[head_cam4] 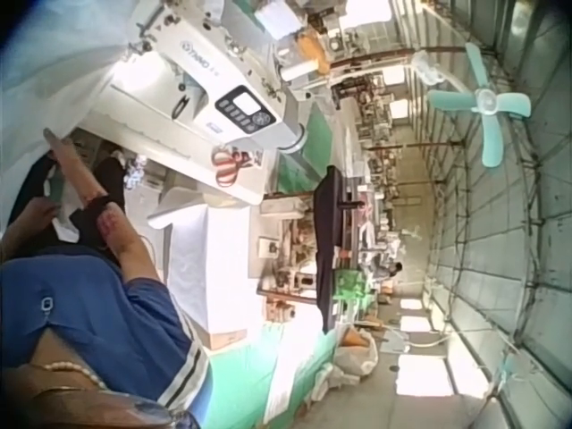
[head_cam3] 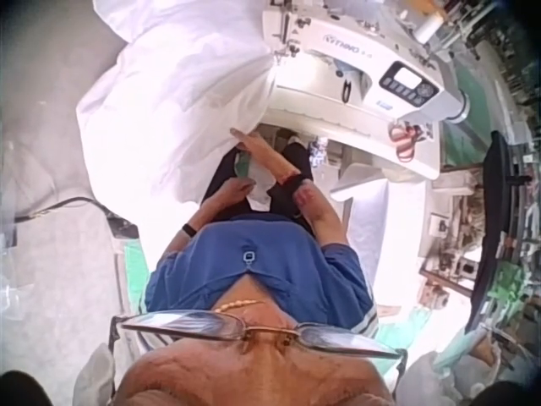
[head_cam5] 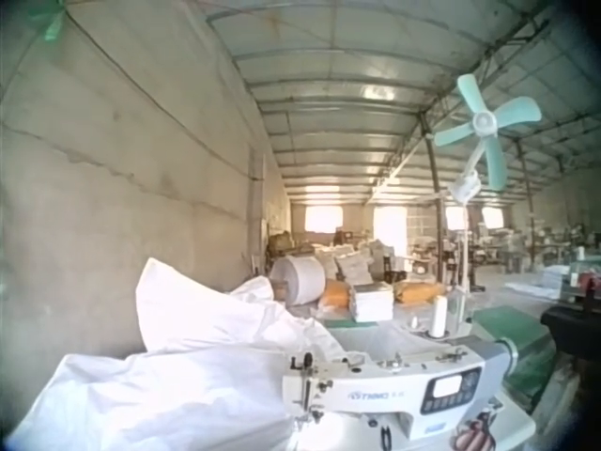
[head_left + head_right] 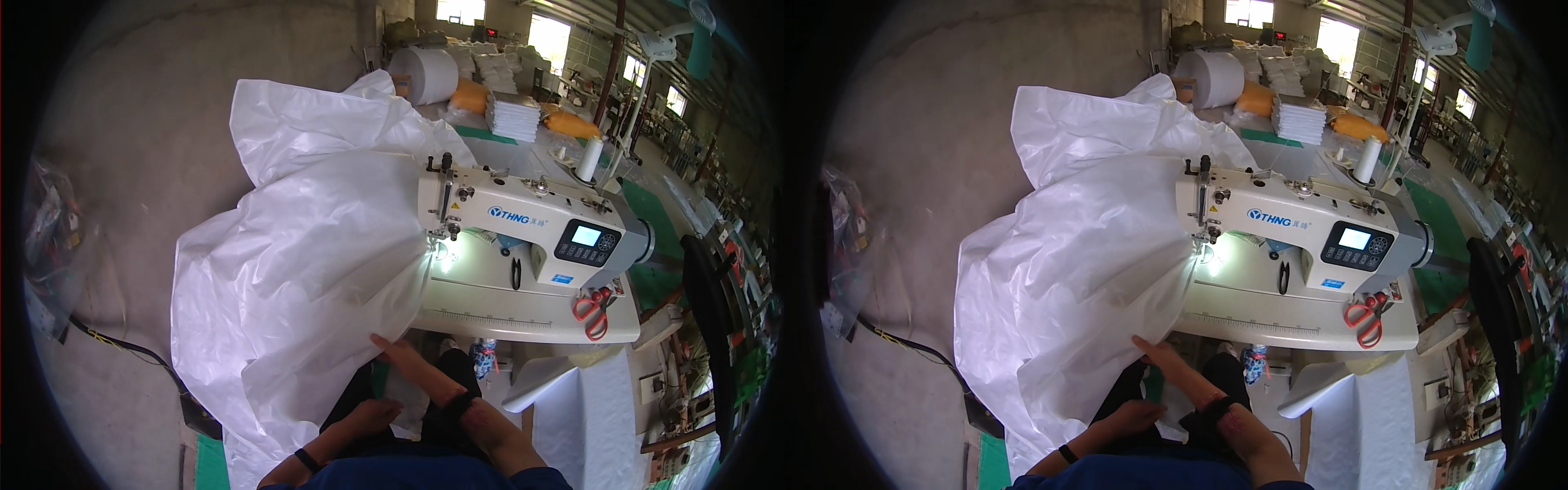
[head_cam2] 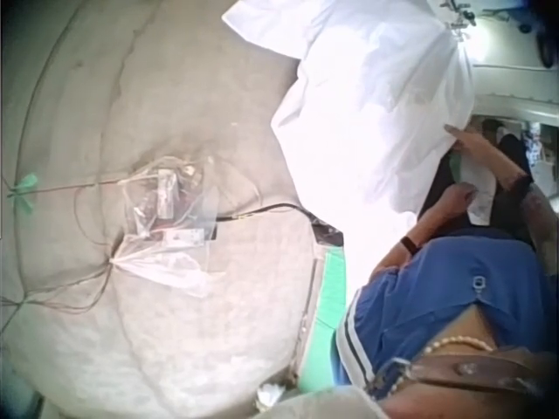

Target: Sewing two large white plastic sheets together using an industrial sewing machine.

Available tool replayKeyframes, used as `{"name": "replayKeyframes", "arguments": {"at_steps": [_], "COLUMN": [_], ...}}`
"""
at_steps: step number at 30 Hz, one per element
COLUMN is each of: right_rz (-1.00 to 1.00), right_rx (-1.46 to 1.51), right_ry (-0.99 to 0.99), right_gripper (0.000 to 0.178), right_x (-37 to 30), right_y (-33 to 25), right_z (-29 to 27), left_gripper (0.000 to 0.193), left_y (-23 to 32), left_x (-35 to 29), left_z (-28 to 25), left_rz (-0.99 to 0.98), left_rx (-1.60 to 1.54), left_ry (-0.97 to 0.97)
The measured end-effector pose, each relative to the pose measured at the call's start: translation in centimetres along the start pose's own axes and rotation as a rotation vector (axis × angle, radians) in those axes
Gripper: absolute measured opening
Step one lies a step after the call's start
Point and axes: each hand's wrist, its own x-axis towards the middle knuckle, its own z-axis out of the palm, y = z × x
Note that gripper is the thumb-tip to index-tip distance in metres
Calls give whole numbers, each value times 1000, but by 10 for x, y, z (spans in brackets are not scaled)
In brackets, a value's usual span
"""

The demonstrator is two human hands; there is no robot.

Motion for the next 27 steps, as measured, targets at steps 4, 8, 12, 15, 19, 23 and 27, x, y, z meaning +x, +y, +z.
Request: {"name": "replayKeyframes", "arguments": {"at_steps": [4, 8, 12, 15, 19, 23, 27], "right_rz": [-10, 171, 32, 95, -694, -990, -816], "right_rx": [-174, -191, -241, -432, -1411, -1538, -1449], "right_ry": [-58, -460, -493, -617, -685, -593, -497], "right_gripper": [57, 57, 53, 60, 77, 64, 48], "right_x": [2, -61, -57, -53, -30, 8, 32], "right_y": [-7, -88, -62, -74, 8, 17, -28], "right_z": [12, 120, 86, 92, 64, 87, 108], "left_gripper": [26, 20, 21, 21, 23, 24, 26], "left_y": [-5, -97, -98, -109, -109, -115, -118], "left_x": [11, 26, 67, 83, 96, 102, 109], "left_z": [6, 59, 24, 10, -5, -21, -34], "left_rz": [-49, 95, 169, 195, 229, 234, 256], "left_rx": [-85, -192, -124, -61, 14, 91, 163], "left_ry": [43, 393, 443, 499, 538, 572, 575]}}
